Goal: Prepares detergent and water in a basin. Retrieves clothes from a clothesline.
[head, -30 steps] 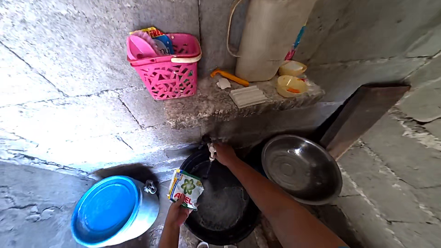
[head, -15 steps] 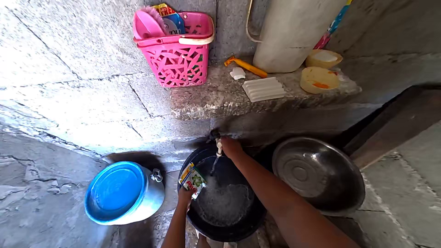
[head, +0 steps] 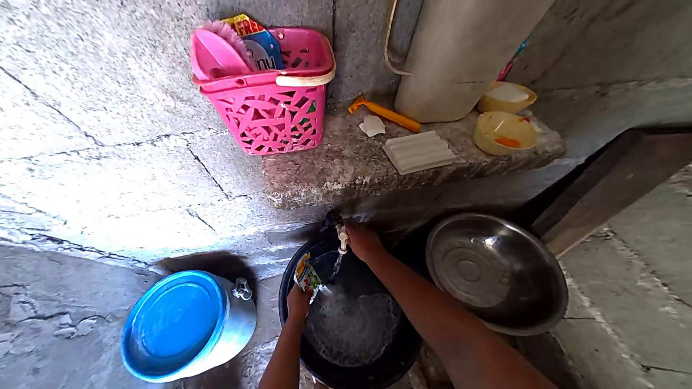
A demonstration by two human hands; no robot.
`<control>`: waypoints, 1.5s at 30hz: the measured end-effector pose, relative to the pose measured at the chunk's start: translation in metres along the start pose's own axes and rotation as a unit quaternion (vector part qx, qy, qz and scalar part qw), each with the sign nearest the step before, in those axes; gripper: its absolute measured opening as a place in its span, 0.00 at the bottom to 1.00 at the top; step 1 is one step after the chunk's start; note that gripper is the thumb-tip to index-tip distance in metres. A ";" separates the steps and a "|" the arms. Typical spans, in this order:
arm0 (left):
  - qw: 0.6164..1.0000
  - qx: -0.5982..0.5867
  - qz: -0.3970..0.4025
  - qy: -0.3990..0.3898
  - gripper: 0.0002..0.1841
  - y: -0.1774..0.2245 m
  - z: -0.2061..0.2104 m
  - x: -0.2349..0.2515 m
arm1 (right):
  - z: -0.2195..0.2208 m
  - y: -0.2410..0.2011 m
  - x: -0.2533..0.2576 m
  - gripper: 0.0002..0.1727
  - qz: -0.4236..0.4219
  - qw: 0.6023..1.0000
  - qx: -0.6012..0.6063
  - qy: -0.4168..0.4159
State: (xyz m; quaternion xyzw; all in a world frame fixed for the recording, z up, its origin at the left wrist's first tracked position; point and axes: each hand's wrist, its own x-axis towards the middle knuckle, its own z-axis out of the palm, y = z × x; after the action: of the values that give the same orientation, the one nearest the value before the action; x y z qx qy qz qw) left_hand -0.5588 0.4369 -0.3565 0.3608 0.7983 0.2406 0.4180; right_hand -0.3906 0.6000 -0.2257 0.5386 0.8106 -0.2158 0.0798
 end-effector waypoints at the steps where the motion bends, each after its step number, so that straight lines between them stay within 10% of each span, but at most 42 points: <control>1: 1.000 0.007 -0.003 0.003 0.27 0.000 -0.001 0.001 | 0.000 0.000 0.000 0.32 0.001 1.000 0.000 -0.003; 9: 0.997 0.074 -0.007 -0.023 0.27 0.005 -0.007 -0.009 | 0.003 -0.003 0.001 0.32 0.006 1.000 -0.001 0.006; 18: 0.990 -0.127 0.002 0.062 0.25 -0.012 -0.006 -0.010 | 0.010 0.008 0.002 0.37 -0.017 0.999 0.028 0.015; 24: 0.841 -0.531 -0.083 0.069 0.20 -0.017 -0.014 -0.033 | 0.019 0.013 -0.012 0.43 -0.053 0.997 0.027 0.054; 30: 0.738 -0.663 -0.124 0.006 0.11 -0.012 -0.025 -0.071 | 0.029 0.006 -0.049 0.35 -0.227 0.973 -0.005 0.048; 35: 0.716 -0.682 -0.144 -0.024 0.11 0.015 -0.028 -0.113 | 0.021 -0.011 -0.082 0.35 -0.327 0.945 -0.003 0.003; 41: 0.714 -0.683 -0.103 -0.110 0.19 0.034 -0.025 -0.147 | 0.000 -0.012 -0.113 0.12 -0.394 0.917 0.069 0.019; 45: 0.792 -0.572 -0.067 -0.202 0.38 0.027 -0.028 -0.155 | -0.026 -0.010 -0.145 0.14 -0.412 0.910 0.034 0.021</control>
State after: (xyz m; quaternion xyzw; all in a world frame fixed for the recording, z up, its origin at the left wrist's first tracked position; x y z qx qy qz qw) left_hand -0.5119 0.3310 -0.2460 0.0417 0.4344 0.5459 0.7152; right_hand -0.3376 0.4864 -0.1476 0.1638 0.9541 -0.2454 -0.0515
